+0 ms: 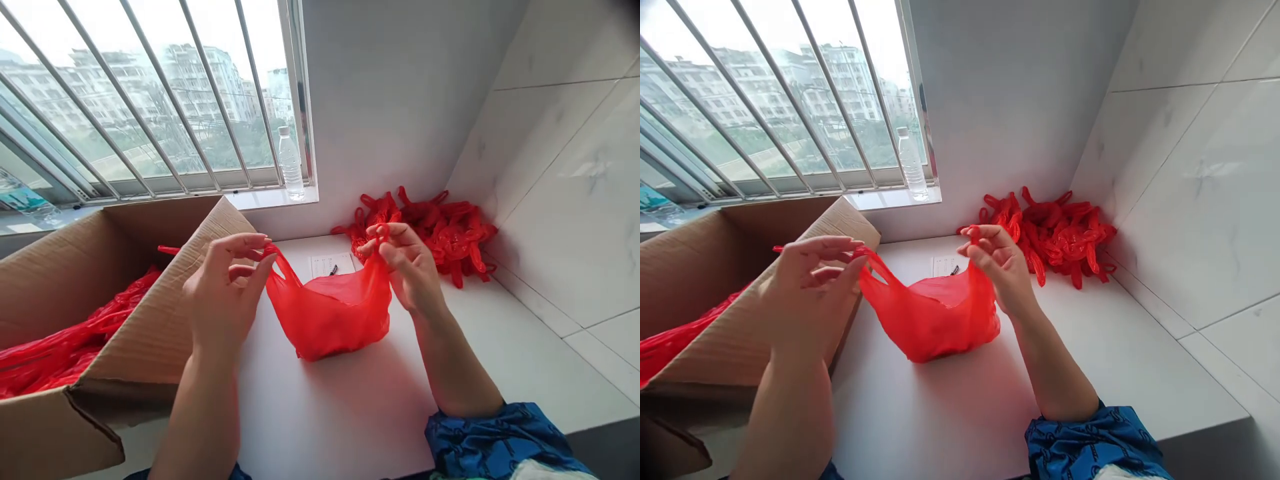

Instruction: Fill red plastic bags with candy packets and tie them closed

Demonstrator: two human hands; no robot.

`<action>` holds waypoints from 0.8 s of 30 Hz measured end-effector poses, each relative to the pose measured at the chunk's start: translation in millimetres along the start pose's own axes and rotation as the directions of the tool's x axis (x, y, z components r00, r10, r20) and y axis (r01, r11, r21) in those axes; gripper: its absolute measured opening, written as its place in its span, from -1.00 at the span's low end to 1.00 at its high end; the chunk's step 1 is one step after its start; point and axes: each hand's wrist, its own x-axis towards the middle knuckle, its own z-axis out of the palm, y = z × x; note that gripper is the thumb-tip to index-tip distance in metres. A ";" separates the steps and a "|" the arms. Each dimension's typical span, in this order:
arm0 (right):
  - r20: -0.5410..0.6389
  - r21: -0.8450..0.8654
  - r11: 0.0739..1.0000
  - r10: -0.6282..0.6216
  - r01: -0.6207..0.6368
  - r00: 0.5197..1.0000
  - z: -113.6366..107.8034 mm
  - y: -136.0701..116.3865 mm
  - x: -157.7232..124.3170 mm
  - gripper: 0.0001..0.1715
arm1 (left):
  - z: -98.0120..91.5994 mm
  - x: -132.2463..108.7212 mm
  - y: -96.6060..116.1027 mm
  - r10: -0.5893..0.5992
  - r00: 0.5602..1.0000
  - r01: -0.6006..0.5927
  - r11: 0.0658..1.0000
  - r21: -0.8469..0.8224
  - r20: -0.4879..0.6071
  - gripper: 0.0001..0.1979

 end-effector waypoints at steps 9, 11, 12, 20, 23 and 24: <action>0.241 -0.452 0.887 0.027 0.087 0.970 36.7 12.1 -20.3 -0.51 | 34.8 -34.4 6.6 0.150 0.950 -0.033 0.919 -0.393 0.272 -0.82; 0.251 -0.375 0.924 0.022 0.077 0.968 38.4 19.2 -19.1 -0.72 | 41.1 -38.9 1.2 0.167 0.956 -0.057 0.912 -0.406 0.241 -0.76; 0.246 -0.318 0.947 0.040 0.041 0.969 37.7 22.3 -17.5 -0.73 | 44.5 -40.0 -3.1 0.143 0.964 -0.046 0.918 -0.393 0.223 -0.69; 0.207 0.030 0.940 0.326 -0.339 0.923 19.1 42.5 1.1 -0.47 | 71.2 -42.6 -42.2 -0.137 0.508 0.774 0.506 -0.381 0.850 -0.46; 0.298 -0.048 0.952 0.301 -0.301 0.906 8.9 41.0 3.3 -0.48 | 74.0 -41.1 -50.4 -0.177 0.438 0.885 0.259 -0.387 0.882 -0.56; 0.354 -0.119 0.959 0.283 -0.257 0.891 5.3 38.3 3.2 -0.51 | 73.7 -40.1 -51.8 -0.190 0.425 0.898 0.214 -0.385 0.885 -0.55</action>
